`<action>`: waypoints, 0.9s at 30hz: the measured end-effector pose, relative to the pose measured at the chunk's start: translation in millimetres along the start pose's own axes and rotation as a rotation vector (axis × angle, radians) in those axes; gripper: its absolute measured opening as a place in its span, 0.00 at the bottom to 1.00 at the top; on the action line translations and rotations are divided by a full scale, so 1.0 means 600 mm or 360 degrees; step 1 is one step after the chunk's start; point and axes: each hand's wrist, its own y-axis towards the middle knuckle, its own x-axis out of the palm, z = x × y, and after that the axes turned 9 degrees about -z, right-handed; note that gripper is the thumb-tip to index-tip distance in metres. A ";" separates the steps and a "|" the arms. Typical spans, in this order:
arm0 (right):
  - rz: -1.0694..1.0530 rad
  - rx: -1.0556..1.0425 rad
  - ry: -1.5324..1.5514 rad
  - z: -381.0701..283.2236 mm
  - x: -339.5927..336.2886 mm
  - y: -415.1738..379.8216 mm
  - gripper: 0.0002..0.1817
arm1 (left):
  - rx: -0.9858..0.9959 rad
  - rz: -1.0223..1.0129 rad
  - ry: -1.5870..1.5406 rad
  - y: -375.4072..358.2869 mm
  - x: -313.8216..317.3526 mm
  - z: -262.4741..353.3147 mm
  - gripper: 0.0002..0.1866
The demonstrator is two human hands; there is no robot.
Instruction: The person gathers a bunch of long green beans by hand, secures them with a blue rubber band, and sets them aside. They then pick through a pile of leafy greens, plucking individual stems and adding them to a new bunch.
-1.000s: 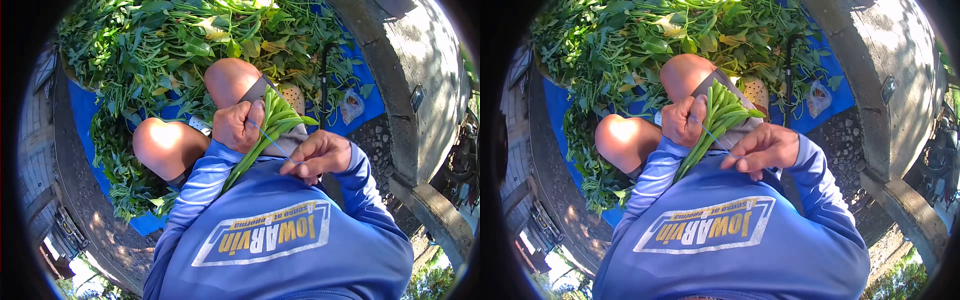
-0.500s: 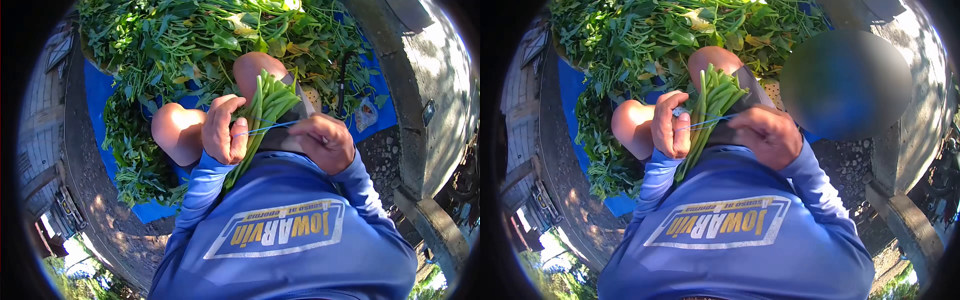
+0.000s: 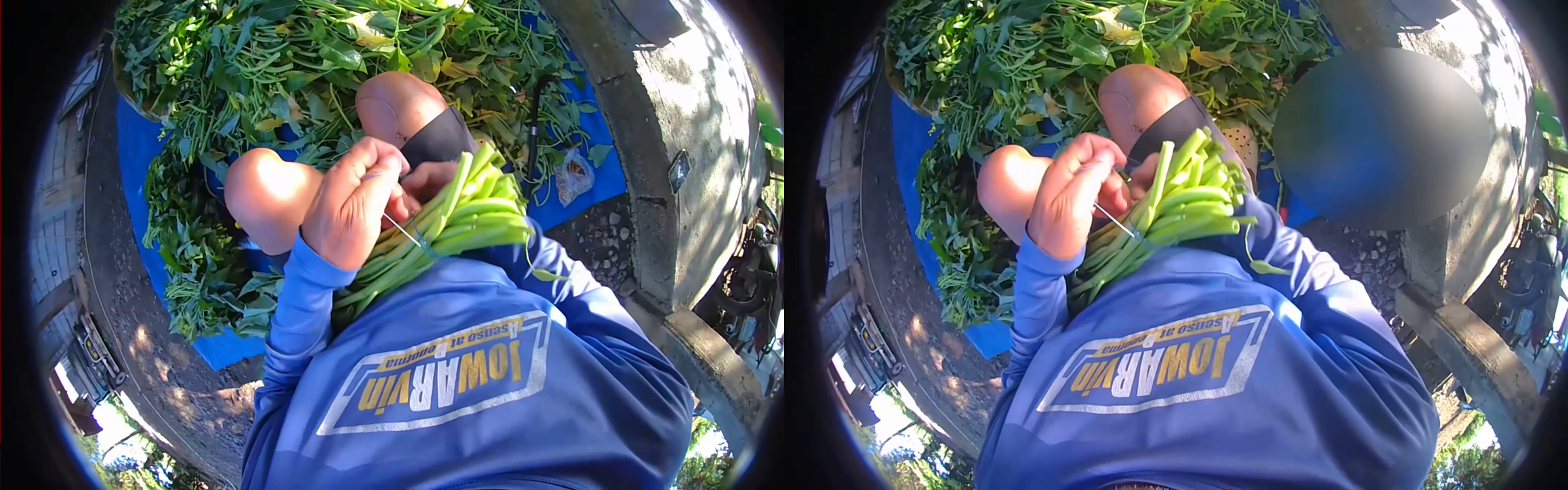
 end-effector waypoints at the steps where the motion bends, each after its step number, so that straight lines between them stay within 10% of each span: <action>1: -0.0076 0.0085 0.0039 0.017 -0.017 0.011 0.30 | 0.0074 -0.0226 -0.0012 0.006 -0.031 -0.023 0.20; 4: -0.0065 0.0193 -0.0015 0.036 -0.071 0.020 0.29 | -0.0046 -0.0718 -0.0464 -0.027 -0.096 -0.033 0.39; 6: 0.0248 -0.0055 -0.0450 -0.015 -0.095 -0.017 0.28 | 0.0114 -0.0488 -0.0035 -0.013 -0.088 -0.094 0.58; 10: 0.0972 -0.0807 -0.1560 -0.082 -0.030 -0.068 0.26 | -0.0237 -0.0494 0.0371 0.024 -0.053 -0.104 0.44; 14: 0.1017 -0.0681 -0.2871 -0.046 -0.024 -0.038 0.21 | -0.0208 -0.0449 0.0545 0.040 -0.053 -0.097 0.42; 20: 0.1232 -0.0702 -0.2288 -0.058 -0.093 0.005 0.22 | -0.0145 -0.0284 0.0912 0.036 -0.037 -0.128 0.44; 27: 0.0424 -0.0747 -0.3991 -0.100 -0.011 -0.001 0.22 | -0.0254 -0.0298 0.0794 0.051 -0.047 -0.121 0.47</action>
